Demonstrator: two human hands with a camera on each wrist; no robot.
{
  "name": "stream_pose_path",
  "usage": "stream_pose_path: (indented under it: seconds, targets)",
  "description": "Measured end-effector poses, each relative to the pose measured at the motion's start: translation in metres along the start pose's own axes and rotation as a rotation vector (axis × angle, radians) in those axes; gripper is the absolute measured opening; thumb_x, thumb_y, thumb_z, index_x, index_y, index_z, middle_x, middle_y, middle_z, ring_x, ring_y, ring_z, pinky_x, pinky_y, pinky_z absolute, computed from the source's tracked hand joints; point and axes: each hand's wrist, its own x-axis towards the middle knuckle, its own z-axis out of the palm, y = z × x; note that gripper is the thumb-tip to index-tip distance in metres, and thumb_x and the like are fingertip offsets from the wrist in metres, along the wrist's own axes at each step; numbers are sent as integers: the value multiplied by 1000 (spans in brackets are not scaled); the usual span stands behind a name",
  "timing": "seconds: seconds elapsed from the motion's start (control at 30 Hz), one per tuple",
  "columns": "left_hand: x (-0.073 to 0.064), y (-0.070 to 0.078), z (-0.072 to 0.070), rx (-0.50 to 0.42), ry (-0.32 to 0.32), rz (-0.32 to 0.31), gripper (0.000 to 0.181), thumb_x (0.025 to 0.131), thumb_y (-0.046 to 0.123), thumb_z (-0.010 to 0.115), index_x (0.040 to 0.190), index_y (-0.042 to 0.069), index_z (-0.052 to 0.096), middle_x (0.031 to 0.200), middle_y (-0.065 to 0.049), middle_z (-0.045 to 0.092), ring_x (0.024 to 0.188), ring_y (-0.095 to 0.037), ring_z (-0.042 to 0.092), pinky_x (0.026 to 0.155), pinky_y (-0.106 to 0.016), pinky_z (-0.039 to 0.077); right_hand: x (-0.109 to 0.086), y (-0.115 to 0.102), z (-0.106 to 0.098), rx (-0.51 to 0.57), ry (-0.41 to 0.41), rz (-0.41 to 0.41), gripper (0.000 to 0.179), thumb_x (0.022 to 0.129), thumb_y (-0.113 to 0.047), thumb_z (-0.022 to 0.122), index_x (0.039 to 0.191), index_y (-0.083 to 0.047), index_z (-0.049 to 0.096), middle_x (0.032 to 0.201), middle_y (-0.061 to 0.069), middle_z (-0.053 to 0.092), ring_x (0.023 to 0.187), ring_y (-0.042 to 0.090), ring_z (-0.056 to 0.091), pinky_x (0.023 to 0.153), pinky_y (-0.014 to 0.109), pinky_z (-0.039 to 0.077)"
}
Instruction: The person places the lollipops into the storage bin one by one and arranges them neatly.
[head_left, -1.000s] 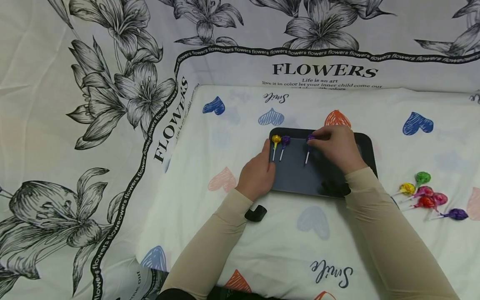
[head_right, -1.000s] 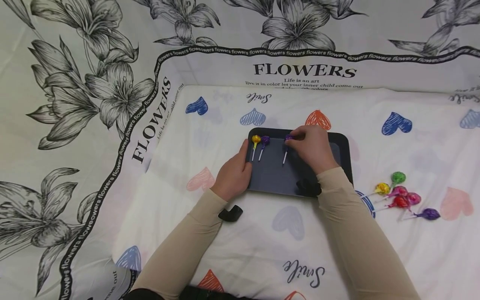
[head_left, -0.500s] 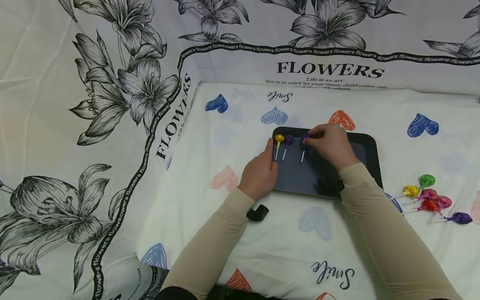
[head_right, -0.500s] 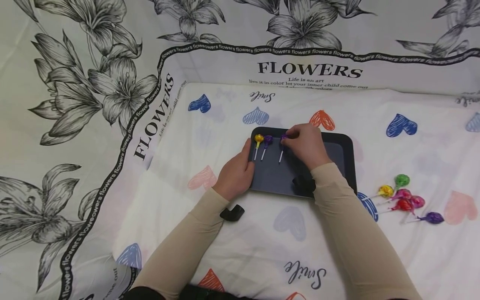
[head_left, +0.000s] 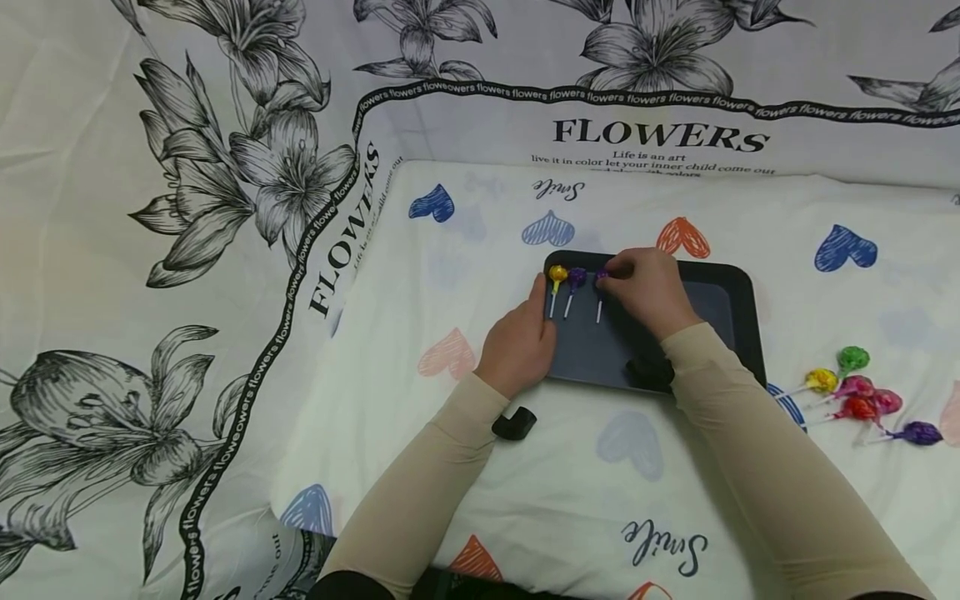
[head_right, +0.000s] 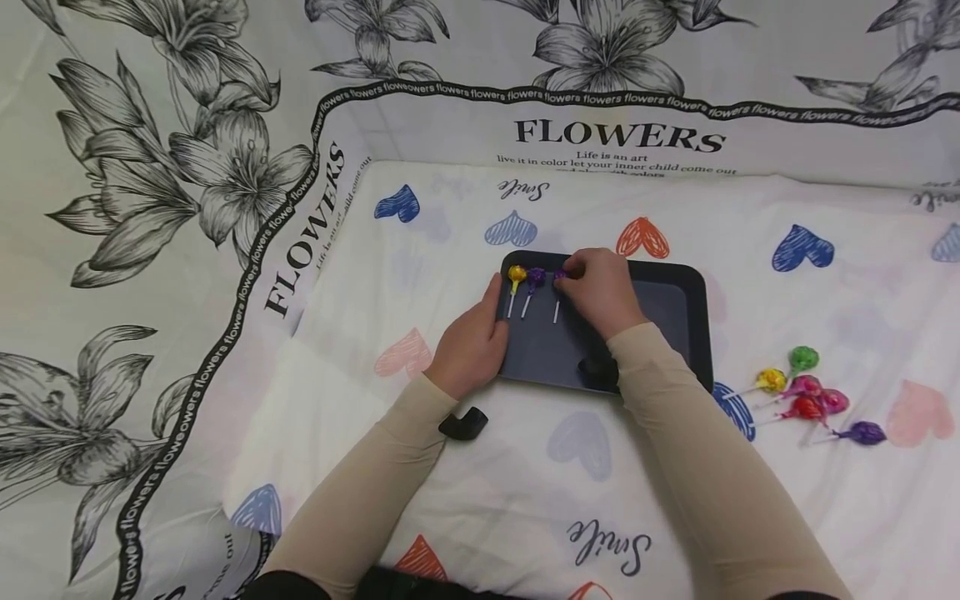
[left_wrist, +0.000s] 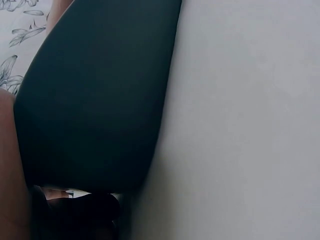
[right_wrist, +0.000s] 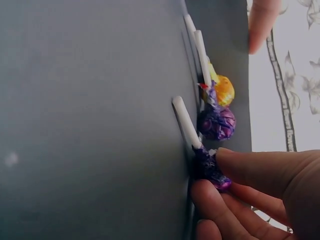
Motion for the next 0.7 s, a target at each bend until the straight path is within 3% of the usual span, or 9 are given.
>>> stream_pose_path:
  seconds: [0.7]
  targets:
    - [1, 2, -1, -13, -4, -14, 68, 107, 21, 43, 169, 6, 18, 149, -16, 60, 115, -31, 69, 92, -47, 55, -1, 0, 0, 1, -11, 2, 30, 94, -16, 79, 114, 6, 74, 109, 27, 75, 100, 39, 71, 90, 54, 53]
